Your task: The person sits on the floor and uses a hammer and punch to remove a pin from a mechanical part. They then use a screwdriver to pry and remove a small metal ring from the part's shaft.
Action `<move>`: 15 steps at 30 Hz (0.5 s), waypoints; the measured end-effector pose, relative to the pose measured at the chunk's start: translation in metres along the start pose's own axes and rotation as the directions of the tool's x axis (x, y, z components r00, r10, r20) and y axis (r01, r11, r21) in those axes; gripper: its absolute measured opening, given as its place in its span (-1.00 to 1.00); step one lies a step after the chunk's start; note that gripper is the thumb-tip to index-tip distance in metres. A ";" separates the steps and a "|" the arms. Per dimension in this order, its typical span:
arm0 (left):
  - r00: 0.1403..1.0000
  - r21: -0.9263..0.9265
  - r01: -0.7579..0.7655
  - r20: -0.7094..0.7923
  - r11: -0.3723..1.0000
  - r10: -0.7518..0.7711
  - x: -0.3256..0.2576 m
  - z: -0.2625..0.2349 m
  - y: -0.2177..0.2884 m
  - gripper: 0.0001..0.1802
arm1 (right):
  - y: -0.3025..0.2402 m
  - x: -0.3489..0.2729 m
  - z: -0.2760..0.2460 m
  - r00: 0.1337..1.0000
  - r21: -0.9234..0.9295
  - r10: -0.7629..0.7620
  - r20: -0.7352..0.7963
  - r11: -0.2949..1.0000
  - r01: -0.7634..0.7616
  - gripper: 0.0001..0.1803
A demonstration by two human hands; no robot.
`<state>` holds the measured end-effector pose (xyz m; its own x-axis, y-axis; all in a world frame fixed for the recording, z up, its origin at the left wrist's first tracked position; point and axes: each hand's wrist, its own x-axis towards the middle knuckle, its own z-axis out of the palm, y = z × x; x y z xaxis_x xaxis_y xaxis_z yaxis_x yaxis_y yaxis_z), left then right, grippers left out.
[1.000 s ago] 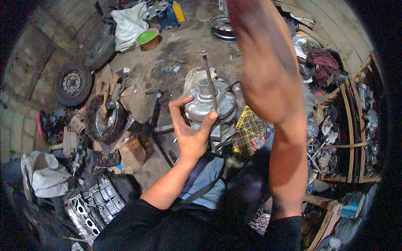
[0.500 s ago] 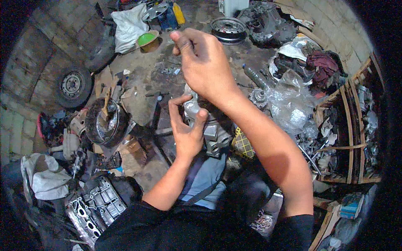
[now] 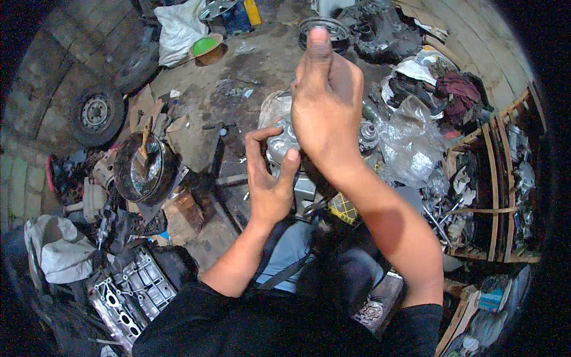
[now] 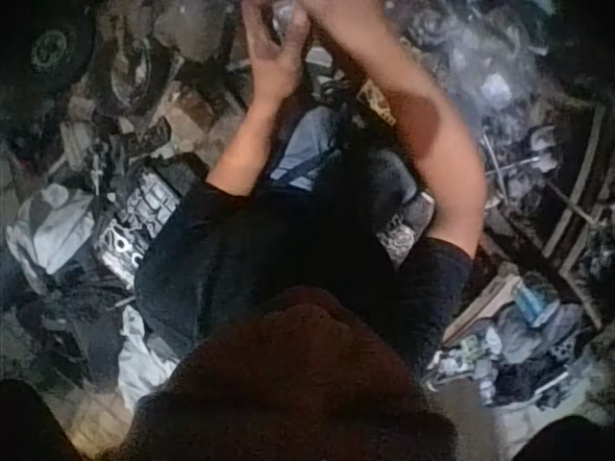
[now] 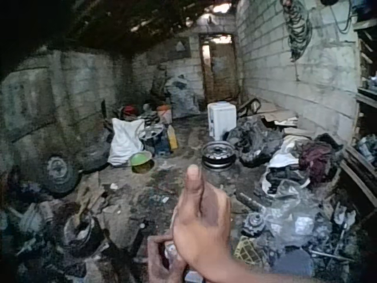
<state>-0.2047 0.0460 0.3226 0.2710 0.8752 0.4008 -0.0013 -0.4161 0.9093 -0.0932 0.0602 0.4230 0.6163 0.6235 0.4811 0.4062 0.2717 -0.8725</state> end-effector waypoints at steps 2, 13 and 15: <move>0.999 0.000 0.039 0.010 0.999 -0.039 0.000 -0.001 0.001 -0.43 | 0.005 0.006 0.001 0.997 0.018 0.014 0.082 1.000 -0.016 -0.11; 0.999 -0.033 -0.024 -0.047 0.999 0.022 -0.015 -0.004 -0.004 -0.26 | -0.065 0.063 -0.078 0.994 0.185 -0.091 -0.061 0.977 0.101 -0.59; 0.998 -0.022 -0.038 -0.045 0.999 0.037 -0.014 -0.005 -0.002 -0.26 | -0.020 0.057 -0.095 0.986 -0.191 -0.113 0.119 0.972 0.134 -0.64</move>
<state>-0.2130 0.0361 0.3157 0.2268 0.8695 0.4388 -0.0332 -0.4434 0.8957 -0.0020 0.0205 0.4761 0.4820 0.6713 0.5630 0.6068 0.2078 -0.7672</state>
